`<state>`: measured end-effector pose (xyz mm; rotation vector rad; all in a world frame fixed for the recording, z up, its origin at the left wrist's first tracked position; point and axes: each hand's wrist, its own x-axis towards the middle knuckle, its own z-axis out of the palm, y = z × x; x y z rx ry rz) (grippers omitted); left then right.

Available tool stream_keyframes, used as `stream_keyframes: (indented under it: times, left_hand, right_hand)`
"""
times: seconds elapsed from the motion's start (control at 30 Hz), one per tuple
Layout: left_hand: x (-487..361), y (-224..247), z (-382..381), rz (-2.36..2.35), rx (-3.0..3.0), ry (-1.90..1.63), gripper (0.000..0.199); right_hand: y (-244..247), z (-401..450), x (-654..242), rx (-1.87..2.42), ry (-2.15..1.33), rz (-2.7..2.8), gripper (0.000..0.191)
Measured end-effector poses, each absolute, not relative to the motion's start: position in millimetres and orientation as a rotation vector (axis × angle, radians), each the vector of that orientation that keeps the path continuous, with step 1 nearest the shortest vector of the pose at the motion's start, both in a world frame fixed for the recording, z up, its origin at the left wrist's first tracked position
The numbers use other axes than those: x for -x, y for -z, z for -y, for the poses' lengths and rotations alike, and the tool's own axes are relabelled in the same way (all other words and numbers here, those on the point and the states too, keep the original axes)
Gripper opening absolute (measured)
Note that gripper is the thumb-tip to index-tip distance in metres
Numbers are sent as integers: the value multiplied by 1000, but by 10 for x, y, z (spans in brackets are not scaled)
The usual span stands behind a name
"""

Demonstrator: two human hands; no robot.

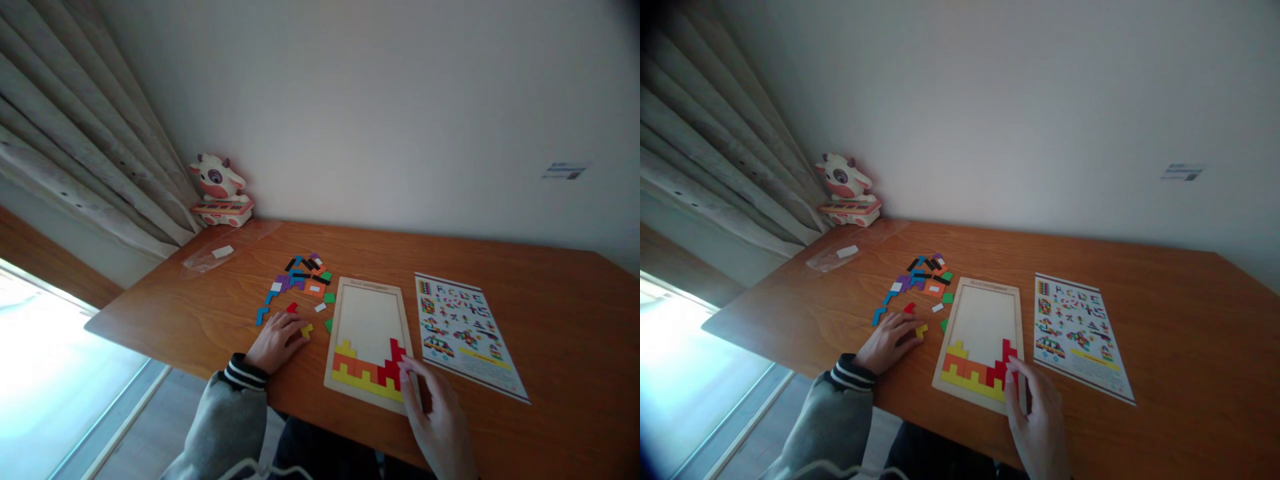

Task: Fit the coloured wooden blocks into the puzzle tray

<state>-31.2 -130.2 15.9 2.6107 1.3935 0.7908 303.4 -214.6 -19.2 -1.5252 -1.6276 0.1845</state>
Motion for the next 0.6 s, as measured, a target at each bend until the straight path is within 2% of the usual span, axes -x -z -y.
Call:
stream_keyframes:
  times: [0.1, 0.23, 0.33, 0.43, 0.6]
  left_hand:
    - [271, -123, 1337, -1413, -2537, -949, 29]
    - [79, -78, 1475, -1292, -2469, -1161, 16]
    - [-143, -66, 1605, -1222, -2422, -1198, 18]
    - [-357, -84, 1711, -1139, -2357, -1265, 20]
    - [-598, -139, 1812, -971, -2160, -1388, 10]
  right_hand:
    - [177, 2137, -3029, 1525, -158, 1628, 32]
    - [151, 2143, -2983, 1441, -19, 1729, 27]
    - [117, 2165, -2902, 1319, 47, 1878, 25]
    - [74, 2182, -2794, 1246, 7, 1948, 31]
    - [8, 2198, -2600, 1210, -189, 1808, 28]
